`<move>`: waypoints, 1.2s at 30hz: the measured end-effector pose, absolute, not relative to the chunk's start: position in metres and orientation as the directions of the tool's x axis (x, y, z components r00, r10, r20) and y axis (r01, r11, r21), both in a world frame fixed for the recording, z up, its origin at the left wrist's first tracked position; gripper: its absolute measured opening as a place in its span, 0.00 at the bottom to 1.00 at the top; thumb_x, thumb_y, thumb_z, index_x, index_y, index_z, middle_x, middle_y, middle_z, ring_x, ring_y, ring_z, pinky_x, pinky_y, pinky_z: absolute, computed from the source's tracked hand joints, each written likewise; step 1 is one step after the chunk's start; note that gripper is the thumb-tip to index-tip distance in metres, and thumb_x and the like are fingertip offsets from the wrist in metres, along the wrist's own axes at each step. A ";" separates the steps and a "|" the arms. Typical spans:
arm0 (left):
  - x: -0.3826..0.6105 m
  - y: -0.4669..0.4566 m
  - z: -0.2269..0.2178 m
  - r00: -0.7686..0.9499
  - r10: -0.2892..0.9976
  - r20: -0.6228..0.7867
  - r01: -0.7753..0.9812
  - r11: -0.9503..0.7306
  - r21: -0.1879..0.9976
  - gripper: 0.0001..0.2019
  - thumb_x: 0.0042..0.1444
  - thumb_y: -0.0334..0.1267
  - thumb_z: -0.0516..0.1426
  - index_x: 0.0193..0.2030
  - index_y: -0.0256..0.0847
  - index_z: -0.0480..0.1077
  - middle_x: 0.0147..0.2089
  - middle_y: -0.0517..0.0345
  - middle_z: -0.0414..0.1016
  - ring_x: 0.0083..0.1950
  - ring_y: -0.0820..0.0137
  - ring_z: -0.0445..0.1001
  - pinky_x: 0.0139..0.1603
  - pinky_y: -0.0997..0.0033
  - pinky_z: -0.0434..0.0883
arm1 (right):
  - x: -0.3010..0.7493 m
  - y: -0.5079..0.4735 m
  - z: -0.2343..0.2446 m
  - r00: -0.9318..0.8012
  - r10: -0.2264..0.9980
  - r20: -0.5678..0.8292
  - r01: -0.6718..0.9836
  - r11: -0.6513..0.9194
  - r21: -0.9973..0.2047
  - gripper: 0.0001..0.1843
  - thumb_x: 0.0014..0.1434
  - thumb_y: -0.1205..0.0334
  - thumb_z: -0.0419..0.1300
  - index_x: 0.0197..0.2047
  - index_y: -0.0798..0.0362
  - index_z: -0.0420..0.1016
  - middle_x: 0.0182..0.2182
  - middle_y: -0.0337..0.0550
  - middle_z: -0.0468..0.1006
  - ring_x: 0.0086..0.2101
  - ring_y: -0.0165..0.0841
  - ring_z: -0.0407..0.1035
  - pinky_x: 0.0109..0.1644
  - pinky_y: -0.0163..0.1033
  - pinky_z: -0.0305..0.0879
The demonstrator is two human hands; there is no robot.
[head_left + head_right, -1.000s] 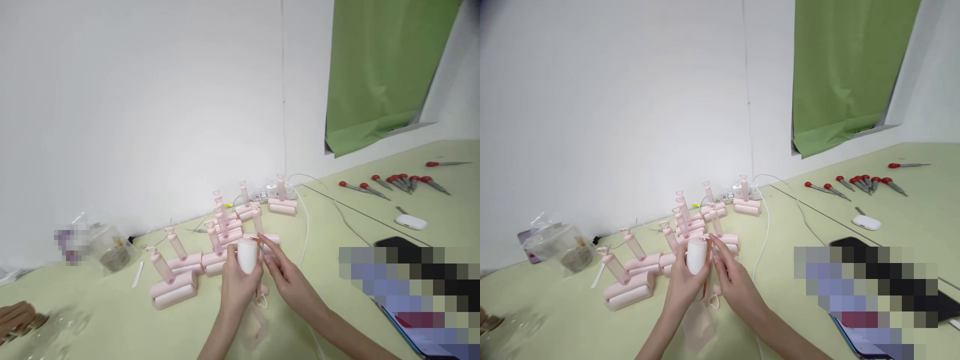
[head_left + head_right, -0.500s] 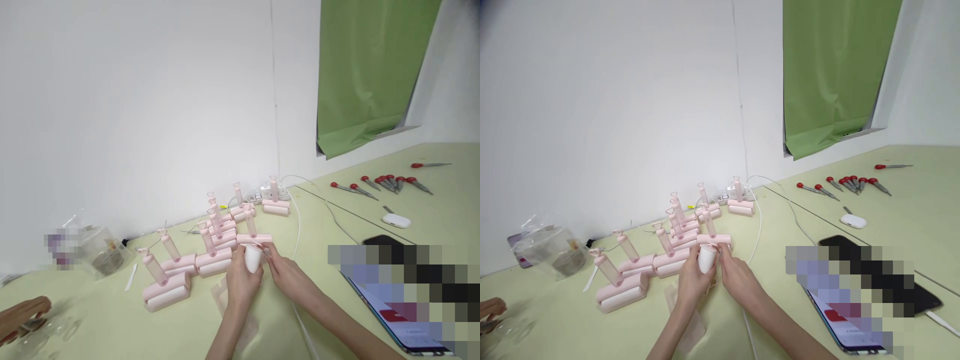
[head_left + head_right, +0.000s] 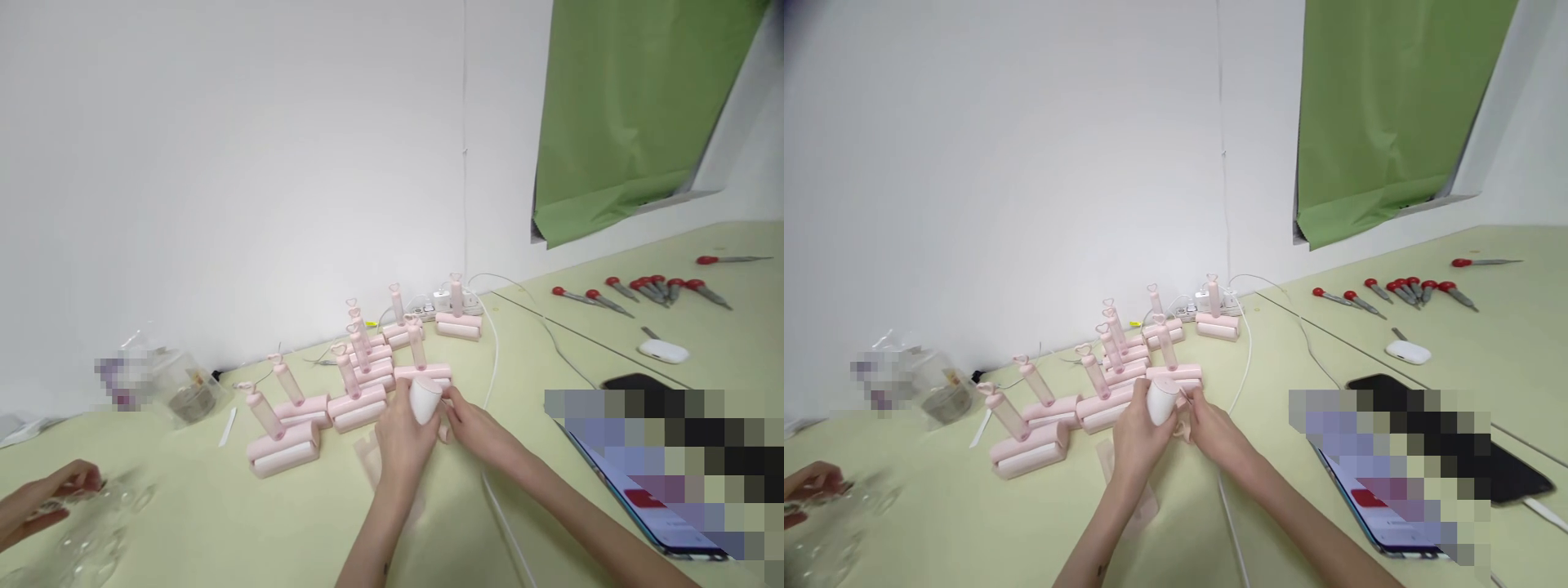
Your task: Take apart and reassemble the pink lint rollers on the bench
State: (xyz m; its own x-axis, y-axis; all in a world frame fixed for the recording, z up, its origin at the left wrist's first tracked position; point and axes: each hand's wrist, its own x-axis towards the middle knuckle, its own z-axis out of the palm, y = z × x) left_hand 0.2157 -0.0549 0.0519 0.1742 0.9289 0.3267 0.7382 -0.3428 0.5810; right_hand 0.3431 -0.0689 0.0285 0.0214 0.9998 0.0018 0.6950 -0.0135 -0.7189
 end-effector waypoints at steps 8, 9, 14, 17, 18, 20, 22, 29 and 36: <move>0.165 -0.072 0.089 0.021 0.930 0.368 0.671 -0.286 0.684 0.23 0.49 0.46 0.54 0.51 0.46 0.54 0.37 0.59 0.75 0.35 0.63 0.74 0.31 0.70 0.65 | 0.369 -0.085 0.062 0.074 0.996 -0.044 0.800 -0.086 -0.594 0.13 0.58 0.55 0.45 0.32 0.51 0.66 0.22 0.41 0.71 0.23 0.36 0.65 0.24 0.34 0.55; 0.154 -0.075 0.089 0.024 0.927 0.374 0.713 -0.278 0.644 0.22 0.50 0.45 0.53 0.51 0.47 0.55 0.37 0.59 0.75 0.35 0.63 0.74 0.31 0.70 0.65 | 0.368 -0.089 0.066 0.047 0.999 -0.024 0.783 -0.051 -0.620 0.14 0.58 0.53 0.45 0.32 0.50 0.66 0.19 0.39 0.68 0.20 0.33 0.63 0.22 0.33 0.53; 0.114 -0.088 0.067 0.042 0.914 0.404 0.814 -0.266 0.516 0.20 0.48 0.42 0.54 0.50 0.48 0.61 0.47 0.58 0.73 0.44 0.63 0.72 0.34 0.71 0.67 | 0.333 -0.103 0.066 -0.164 0.986 0.034 0.479 0.110 -0.871 0.17 0.58 0.47 0.45 0.42 0.48 0.65 0.19 0.33 0.62 0.15 0.26 0.56 0.16 0.30 0.53; 0.106 -0.091 0.052 0.023 0.924 0.383 0.823 -0.235 0.517 0.20 0.48 0.42 0.55 0.51 0.48 0.61 0.47 0.60 0.73 0.42 0.65 0.73 0.33 0.72 0.67 | 0.311 -0.109 0.058 -0.257 0.963 0.079 0.447 0.191 -0.874 0.14 0.59 0.49 0.46 0.38 0.49 0.65 0.21 0.33 0.61 0.17 0.25 0.55 0.18 0.30 0.53; 0.106 -0.092 0.049 0.018 0.927 0.374 0.824 -0.226 0.520 0.20 0.49 0.42 0.55 0.51 0.49 0.60 0.46 0.61 0.73 0.41 0.66 0.74 0.33 0.73 0.67 | 0.306 -0.110 0.056 -0.274 0.956 0.108 0.460 0.229 -0.858 0.13 0.59 0.51 0.46 0.37 0.49 0.64 0.21 0.32 0.60 0.18 0.25 0.55 0.20 0.30 0.52; 0.105 -0.092 0.046 0.025 0.926 0.377 0.825 -0.232 0.516 0.21 0.49 0.42 0.55 0.51 0.48 0.59 0.45 0.62 0.74 0.40 0.67 0.74 0.32 0.74 0.67 | 0.302 -0.112 0.054 -0.294 0.947 0.129 0.476 0.262 -0.840 0.11 0.60 0.52 0.46 0.37 0.49 0.63 0.19 0.31 0.56 0.19 0.26 0.53 0.23 0.31 0.50; 0.105 -0.092 0.043 0.055 0.916 0.398 0.833 -0.262 0.488 0.20 0.49 0.43 0.55 0.50 0.47 0.60 0.45 0.62 0.74 0.40 0.68 0.74 0.32 0.75 0.67 | 0.301 -0.113 0.052 -0.317 0.944 0.091 0.466 0.238 -0.852 0.11 0.60 0.52 0.46 0.36 0.49 0.61 0.19 0.30 0.54 0.19 0.26 0.51 0.23 0.31 0.48; 0.105 -0.092 0.035 0.173 0.901 0.397 0.877 -0.324 0.354 0.19 0.51 0.44 0.53 0.51 0.50 0.62 0.41 0.62 0.75 0.38 0.67 0.74 0.30 0.75 0.64 | 0.299 -0.118 0.050 -0.326 0.944 0.050 0.506 0.219 -0.834 0.12 0.60 0.53 0.45 0.33 0.50 0.63 0.16 0.30 0.54 0.18 0.26 0.49 0.22 0.32 0.44; 0.103 -0.097 0.051 0.196 0.962 0.190 0.927 -0.245 0.285 0.18 0.50 0.44 0.53 0.50 0.54 0.63 0.38 0.62 0.76 0.35 0.64 0.74 0.27 0.74 0.60 | 0.301 -0.114 0.046 -0.297 0.950 0.098 0.634 0.273 -0.723 0.13 0.61 0.56 0.44 0.30 0.50 0.63 0.16 0.32 0.60 0.18 0.28 0.54 0.23 0.33 0.47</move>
